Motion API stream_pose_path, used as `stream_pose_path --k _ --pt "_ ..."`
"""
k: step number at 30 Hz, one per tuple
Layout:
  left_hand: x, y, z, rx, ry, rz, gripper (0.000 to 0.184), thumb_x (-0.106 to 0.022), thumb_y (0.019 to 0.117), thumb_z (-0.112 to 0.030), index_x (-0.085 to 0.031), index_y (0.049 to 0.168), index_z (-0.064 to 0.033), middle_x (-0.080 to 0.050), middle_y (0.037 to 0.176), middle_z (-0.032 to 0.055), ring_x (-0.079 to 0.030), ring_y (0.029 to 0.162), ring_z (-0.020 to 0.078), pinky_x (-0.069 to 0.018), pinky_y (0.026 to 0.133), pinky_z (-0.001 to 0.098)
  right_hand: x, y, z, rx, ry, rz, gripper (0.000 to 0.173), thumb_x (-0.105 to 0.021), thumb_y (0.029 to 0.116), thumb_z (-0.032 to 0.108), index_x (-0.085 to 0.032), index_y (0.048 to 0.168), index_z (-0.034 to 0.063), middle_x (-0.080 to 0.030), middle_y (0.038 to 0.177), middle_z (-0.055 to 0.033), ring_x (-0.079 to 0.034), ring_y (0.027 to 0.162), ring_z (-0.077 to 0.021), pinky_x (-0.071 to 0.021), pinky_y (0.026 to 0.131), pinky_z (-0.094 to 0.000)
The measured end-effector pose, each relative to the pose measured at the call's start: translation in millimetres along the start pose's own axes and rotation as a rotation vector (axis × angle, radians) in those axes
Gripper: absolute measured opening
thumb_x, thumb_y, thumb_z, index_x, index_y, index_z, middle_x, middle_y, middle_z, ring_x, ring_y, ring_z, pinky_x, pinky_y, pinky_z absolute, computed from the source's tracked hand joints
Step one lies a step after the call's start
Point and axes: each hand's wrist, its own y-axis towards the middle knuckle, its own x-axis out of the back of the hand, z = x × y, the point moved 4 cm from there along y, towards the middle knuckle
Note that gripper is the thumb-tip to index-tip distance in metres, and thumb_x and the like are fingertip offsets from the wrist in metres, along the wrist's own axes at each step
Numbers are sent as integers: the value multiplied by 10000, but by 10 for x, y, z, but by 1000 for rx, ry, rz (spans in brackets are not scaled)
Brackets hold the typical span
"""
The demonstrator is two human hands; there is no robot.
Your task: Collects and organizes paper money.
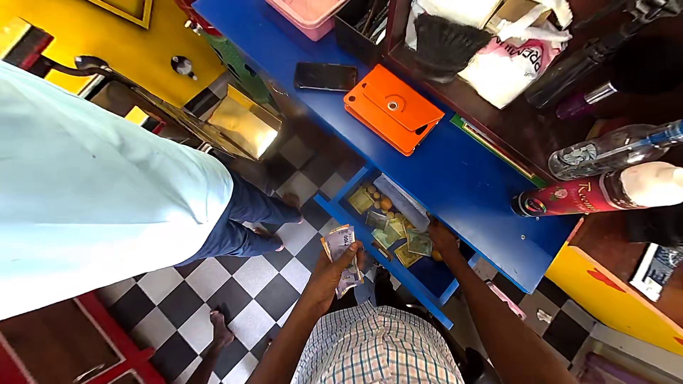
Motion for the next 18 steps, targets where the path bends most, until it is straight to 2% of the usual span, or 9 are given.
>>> stream_pose_path --k 4,7,9,12,15,18 --pt "-21 25 -18 19 22 -25 250 -587 1042 -145 -645 1246 -13 -712 982 169 -712 847 247 -614 804 366 -55 -40 -22 38 -19 -80 441 -476 1094 325 -628 1329 -15 -613 1333 -313 -557 1286 -502 -396 1053 -704" --pt "-16 18 -10 33 18 -10 251 -583 1044 -140 -645 1247 -7 -708 974 176 -707 847 251 -611 804 366 -49 -94 12 57 -157 26 404 -406 1116 295 -617 1366 57 -627 1323 -287 -589 1245 -490 -449 987 -695" --pt "-51 11 -24 49 -20 15 247 -578 1046 -141 -642 1243 -6 -704 973 173 -710 844 249 -615 807 370 -54 -114 -18 103 -213 75 366 -419 1109 234 -604 1384 79 -645 1295 -277 -617 1207 -483 -482 957 -669" --pt "-198 75 -102 47 -29 86 271 -580 1048 -167 -638 1270 -23 -708 992 155 -706 867 237 -609 818 372 -59 -125 -52 141 -181 43 373 -405 1118 243 -601 1376 58 -648 1287 -278 -618 1211 -474 -475 974 -666" --pt "-437 334 -287 -5 53 193 302 -585 1048 -189 -598 1314 -45 -715 1004 108 -708 882 191 -606 807 346 -67 -146 -17 131 -73 -89 358 -443 1108 234 -643 1309 15 -657 1262 -291 -620 1204 -484 -461 997 -675" --pt "-742 757 -354 38 74 189 298 -584 1050 -182 -571 1285 1 -710 988 106 -712 864 182 -609 804 346 -90 -191 8 49 81 -180 365 -503 1085 239 -643 1309 -12 -645 1278 -301 -590 1234 -495 -423 1048 -676"
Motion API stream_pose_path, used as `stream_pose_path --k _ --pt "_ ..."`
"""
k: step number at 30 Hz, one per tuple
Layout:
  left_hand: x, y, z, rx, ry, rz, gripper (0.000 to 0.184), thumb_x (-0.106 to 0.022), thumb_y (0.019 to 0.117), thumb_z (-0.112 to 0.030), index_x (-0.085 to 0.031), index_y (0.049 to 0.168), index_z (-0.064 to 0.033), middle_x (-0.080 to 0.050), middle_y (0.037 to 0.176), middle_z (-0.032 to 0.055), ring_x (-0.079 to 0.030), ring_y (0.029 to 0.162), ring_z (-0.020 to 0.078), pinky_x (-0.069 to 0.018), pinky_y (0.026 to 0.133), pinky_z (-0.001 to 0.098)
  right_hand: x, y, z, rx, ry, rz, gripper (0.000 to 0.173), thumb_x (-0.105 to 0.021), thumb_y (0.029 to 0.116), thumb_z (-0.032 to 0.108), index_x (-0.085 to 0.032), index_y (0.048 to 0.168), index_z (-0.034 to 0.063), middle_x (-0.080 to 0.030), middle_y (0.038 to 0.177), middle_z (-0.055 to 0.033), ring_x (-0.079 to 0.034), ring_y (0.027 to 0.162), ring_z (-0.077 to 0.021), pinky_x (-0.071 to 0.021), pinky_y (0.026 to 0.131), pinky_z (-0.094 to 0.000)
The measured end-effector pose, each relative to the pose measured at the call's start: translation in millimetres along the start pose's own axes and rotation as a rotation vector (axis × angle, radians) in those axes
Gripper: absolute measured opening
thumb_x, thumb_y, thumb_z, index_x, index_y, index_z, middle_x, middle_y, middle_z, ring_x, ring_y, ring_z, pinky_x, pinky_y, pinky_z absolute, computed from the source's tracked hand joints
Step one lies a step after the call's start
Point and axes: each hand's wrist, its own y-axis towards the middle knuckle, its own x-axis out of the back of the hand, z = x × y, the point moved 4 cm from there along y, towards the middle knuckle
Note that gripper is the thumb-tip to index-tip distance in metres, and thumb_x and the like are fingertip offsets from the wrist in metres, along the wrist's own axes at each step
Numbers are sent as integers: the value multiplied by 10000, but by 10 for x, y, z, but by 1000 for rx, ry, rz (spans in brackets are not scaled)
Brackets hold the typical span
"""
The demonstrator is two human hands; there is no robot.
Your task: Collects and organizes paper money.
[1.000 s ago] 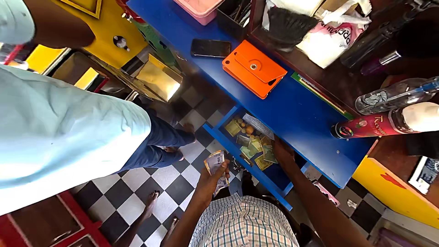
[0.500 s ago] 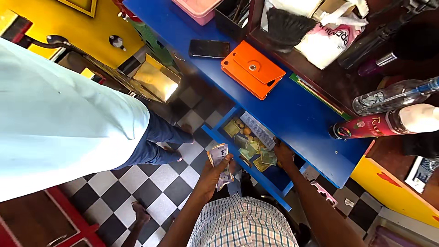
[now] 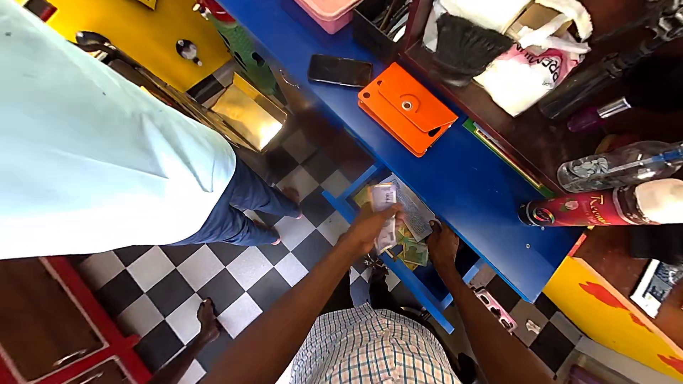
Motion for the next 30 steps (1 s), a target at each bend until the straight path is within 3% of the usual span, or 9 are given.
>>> stream_pose_path --k 5,8,12,18,20,24,26,28,30 --pt "-317 527 482 148 -37 -54 390 -573 1055 -174 -473 1397 -15 -603 1198 151 -641 907 196 -562 787 349 99 -74 84 -110 154 -53 311 -608 1040 217 -706 1232 -7 -688 1199 -286 -628 1172 -476 -437 1025 -670" --pt "-339 564 728 203 -170 -163 401 -572 1056 -191 -485 1410 -24 -586 1290 171 -624 1028 245 -542 862 402 81 -54 -1 -135 207 -69 284 -624 1031 203 -724 1211 7 -705 1194 -247 -642 1170 -428 -440 1036 -643" --pt "-318 589 885 189 -272 -194 361 -593 1042 -208 -532 1354 -36 -617 1198 157 -632 955 240 -550 790 393 51 -51 -36 -134 268 -121 265 -634 1022 148 -713 1211 -21 -706 1197 -245 -645 1179 -405 -443 1054 -606" --pt "-537 744 912 90 -214 -58 470 -625 1029 -294 -491 1404 -43 -621 1203 161 -625 1012 238 -542 875 416 87 -50 -51 -98 242 -127 273 -624 1030 157 -705 1188 -50 -707 1156 -263 -660 1140 -399 -466 1029 -592" --pt "-587 734 935 67 -174 -60 487 -617 1036 -309 -491 1414 -29 -620 1263 197 -632 1092 281 -535 935 464 88 -75 -83 -53 236 -87 272 -628 1022 135 -692 1207 -54 -703 1179 -257 -659 1144 -395 -473 1021 -597" --pt "-701 720 888 -4 -79 -74 439 -613 1040 -272 -526 1385 -15 -639 1228 217 -654 1052 295 -547 917 480 93 -258 -73 76 337 15 191 -602 978 0 -686 1146 -34 -715 1051 -173 -694 921 -260 -580 831 -470" --pt "-736 691 826 -18 24 -115 368 -592 1049 -254 -584 1321 -6 -652 1181 220 -652 1025 306 -539 902 495 137 -342 -78 36 406 14 209 -631 977 31 -685 1175 -5 -720 1059 -132 -702 891 -198 -600 804 -403" --pt "-765 642 741 -1 192 -153 339 -521 1076 -258 -629 1275 -6 -669 1162 230 -662 1055 341 -531 932 531 211 -456 -113 -59 450 -52 293 -637 972 52 -643 1257 -15 -706 1133 -156 -699 931 -213 -596 825 -413" --pt "-822 579 604 34 340 -164 370 -458 1099 -267 -628 1266 16 -667 1175 252 -652 1109 377 -507 977 552 303 -603 -105 -172 465 -148 341 -656 978 95 -589 1277 -54 -682 1106 -183 -679 940 -223 -578 845 -406"
